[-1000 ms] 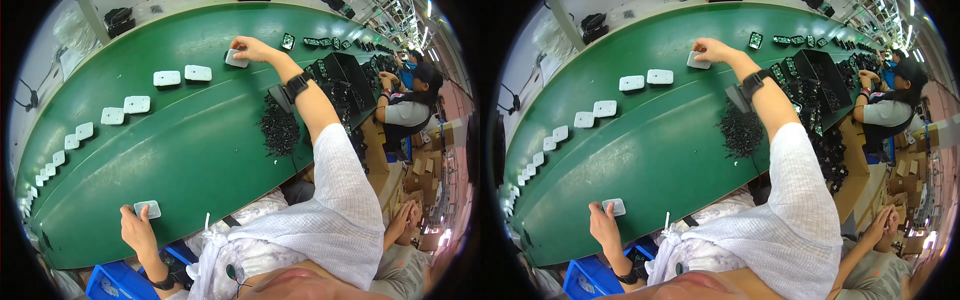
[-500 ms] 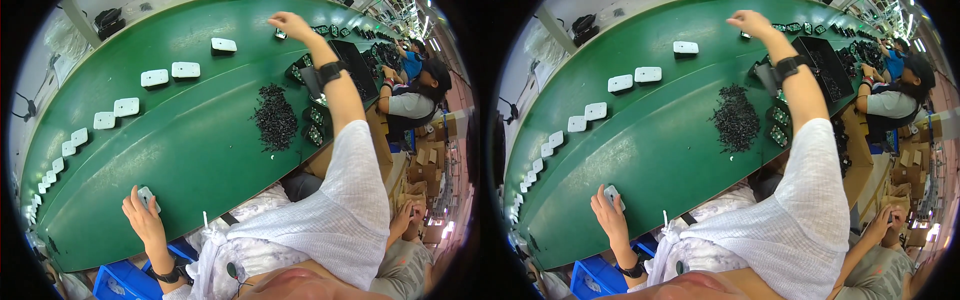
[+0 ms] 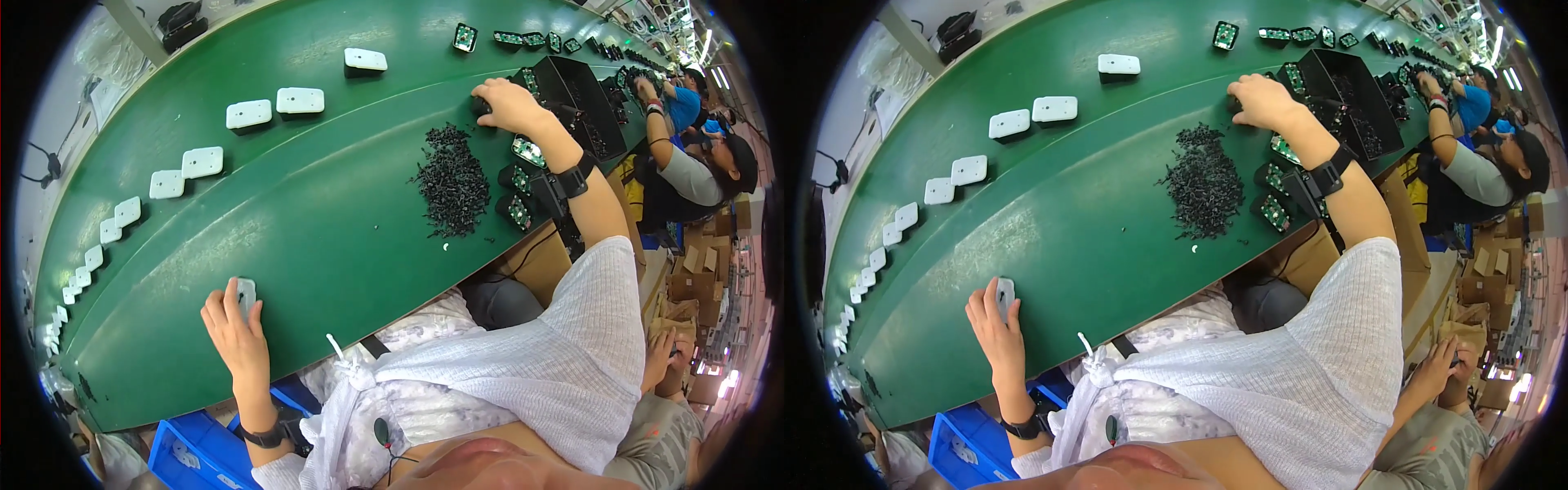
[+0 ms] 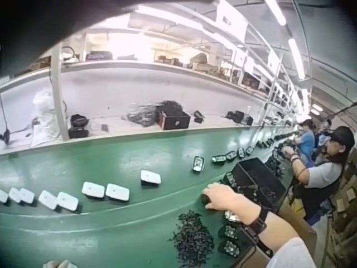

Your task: The person picks up a white plastic cover and a black electronic housing, fits them together by hand, and places the assembled unit onto the conveyor belt, occasionally reaching into blue bins for more components.

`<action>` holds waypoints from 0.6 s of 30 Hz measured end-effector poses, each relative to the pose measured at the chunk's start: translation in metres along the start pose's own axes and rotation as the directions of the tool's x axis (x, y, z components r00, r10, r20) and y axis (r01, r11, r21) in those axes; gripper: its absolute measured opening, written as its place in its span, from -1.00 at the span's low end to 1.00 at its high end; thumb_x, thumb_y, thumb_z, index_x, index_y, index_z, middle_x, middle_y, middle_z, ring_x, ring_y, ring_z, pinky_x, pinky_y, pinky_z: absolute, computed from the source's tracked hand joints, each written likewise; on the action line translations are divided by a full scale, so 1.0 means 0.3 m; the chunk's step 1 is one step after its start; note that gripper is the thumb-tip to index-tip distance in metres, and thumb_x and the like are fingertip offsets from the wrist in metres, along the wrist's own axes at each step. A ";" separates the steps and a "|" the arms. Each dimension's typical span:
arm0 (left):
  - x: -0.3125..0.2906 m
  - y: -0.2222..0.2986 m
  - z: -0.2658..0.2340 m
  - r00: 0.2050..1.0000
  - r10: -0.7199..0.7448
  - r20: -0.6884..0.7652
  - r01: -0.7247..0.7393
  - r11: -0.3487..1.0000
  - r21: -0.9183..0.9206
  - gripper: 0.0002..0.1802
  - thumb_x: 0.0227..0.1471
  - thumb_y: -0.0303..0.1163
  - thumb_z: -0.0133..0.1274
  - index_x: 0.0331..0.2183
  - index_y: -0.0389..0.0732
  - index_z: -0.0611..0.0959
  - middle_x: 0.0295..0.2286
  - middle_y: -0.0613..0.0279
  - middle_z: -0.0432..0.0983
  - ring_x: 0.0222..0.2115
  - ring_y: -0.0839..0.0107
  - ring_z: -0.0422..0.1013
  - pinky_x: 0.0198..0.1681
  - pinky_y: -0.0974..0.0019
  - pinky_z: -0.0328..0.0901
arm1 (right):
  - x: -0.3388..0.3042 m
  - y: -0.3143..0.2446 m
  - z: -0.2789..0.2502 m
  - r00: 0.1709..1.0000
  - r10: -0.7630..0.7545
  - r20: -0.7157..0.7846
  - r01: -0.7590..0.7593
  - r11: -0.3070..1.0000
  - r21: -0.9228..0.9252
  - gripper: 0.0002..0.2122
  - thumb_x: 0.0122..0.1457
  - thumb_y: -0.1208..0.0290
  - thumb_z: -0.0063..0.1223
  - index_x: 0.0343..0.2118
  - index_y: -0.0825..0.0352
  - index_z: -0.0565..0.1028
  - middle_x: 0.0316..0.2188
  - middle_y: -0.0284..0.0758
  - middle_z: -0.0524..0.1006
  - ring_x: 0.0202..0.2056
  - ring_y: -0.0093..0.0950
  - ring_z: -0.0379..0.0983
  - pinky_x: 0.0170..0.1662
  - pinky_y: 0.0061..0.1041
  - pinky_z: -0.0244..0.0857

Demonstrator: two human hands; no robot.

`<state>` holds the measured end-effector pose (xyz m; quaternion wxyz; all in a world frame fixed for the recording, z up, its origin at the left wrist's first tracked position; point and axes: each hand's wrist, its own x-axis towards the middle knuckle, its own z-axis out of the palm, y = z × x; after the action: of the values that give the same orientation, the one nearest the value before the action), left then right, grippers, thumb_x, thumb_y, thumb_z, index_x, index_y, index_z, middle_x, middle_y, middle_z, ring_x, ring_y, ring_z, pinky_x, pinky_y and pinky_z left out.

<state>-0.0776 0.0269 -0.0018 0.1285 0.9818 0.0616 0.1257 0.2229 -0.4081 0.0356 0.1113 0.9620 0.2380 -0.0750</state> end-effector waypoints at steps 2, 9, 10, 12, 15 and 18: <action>0.026 -0.010 0.017 0.998 0.057 -0.036 -0.057 0.998 -0.021 -0.47 -0.15 -0.49 0.20 -0.05 -0.25 0.48 -0.14 0.01 0.37 -0.15 0.00 0.29 -0.08 0.06 0.22 | 0.008 -0.004 -0.001 0.985 0.050 -0.163 -0.029 0.991 0.130 -0.55 -0.05 0.35 0.23 -0.05 0.28 0.43 -0.19 -0.21 0.44 -0.06 -0.20 0.35 -0.02 -0.28 0.29; 0.178 0.069 0.146 0.947 0.281 -0.155 -0.318 0.894 -0.315 -0.53 -0.26 -0.58 0.20 -0.18 -0.23 0.52 -0.14 0.14 0.46 -0.11 0.04 0.34 -0.03 0.09 0.24 | -0.038 -0.466 -0.119 0.937 -0.094 -0.336 0.347 0.153 0.925 -0.67 0.09 0.60 0.12 -0.07 0.39 0.37 -0.16 -0.40 0.38 -0.11 -0.58 0.34 -0.02 -0.56 0.25; 0.199 0.092 0.162 0.937 0.305 -0.169 -0.345 0.881 -0.323 -0.52 -0.26 -0.57 0.21 -0.17 -0.22 0.52 -0.13 0.15 0.46 -0.11 0.06 0.34 -0.03 0.10 0.24 | -0.045 -0.521 -0.094 0.888 -0.137 -0.440 0.458 0.159 0.875 -0.66 0.07 0.57 0.16 -0.07 0.37 0.41 -0.12 -0.36 0.42 -0.07 -0.52 0.36 0.05 -0.53 0.21; 0.215 0.111 0.167 0.940 0.305 -0.151 -0.338 0.888 -0.311 -0.48 -0.25 -0.55 0.22 -0.13 -0.20 0.51 -0.12 0.15 0.43 -0.08 0.09 0.31 -0.03 0.11 0.24 | -0.058 -0.595 -0.077 0.800 -0.254 -0.544 0.600 0.344 0.722 -0.67 0.04 0.55 0.19 -0.09 0.35 0.45 -0.11 -0.32 0.46 -0.02 -0.46 0.36 0.11 -0.48 0.17; 0.197 0.100 0.148 0.966 0.227 -0.122 -0.252 0.930 -0.266 -0.39 -0.25 -0.55 0.24 -0.06 -0.20 0.46 -0.11 0.12 0.37 -0.06 0.11 0.26 -0.04 0.10 0.23 | -0.071 -0.647 -0.012 0.840 -0.277 -0.466 0.540 0.492 0.682 -0.66 0.02 0.52 0.21 -0.10 0.35 0.47 -0.08 -0.24 0.48 -0.02 -0.33 0.38 0.10 -0.41 0.21; 0.181 0.052 0.134 0.974 0.192 -0.122 -0.223 0.913 -0.342 -0.39 -0.26 -0.56 0.23 -0.05 -0.21 0.46 -0.12 0.12 0.39 -0.08 0.11 0.29 -0.04 0.12 0.23 | -0.081 -0.658 -0.016 0.835 -0.304 -0.459 0.542 0.603 0.586 -0.65 0.00 0.54 0.22 -0.10 0.35 0.47 -0.10 -0.23 0.50 -0.05 -0.29 0.40 0.05 -0.40 0.25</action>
<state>-0.0135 0.0107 -0.0228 0.2858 0.9373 -0.0612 0.1899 0.1084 -0.2476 0.0098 -0.3189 0.8442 0.4298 -0.0299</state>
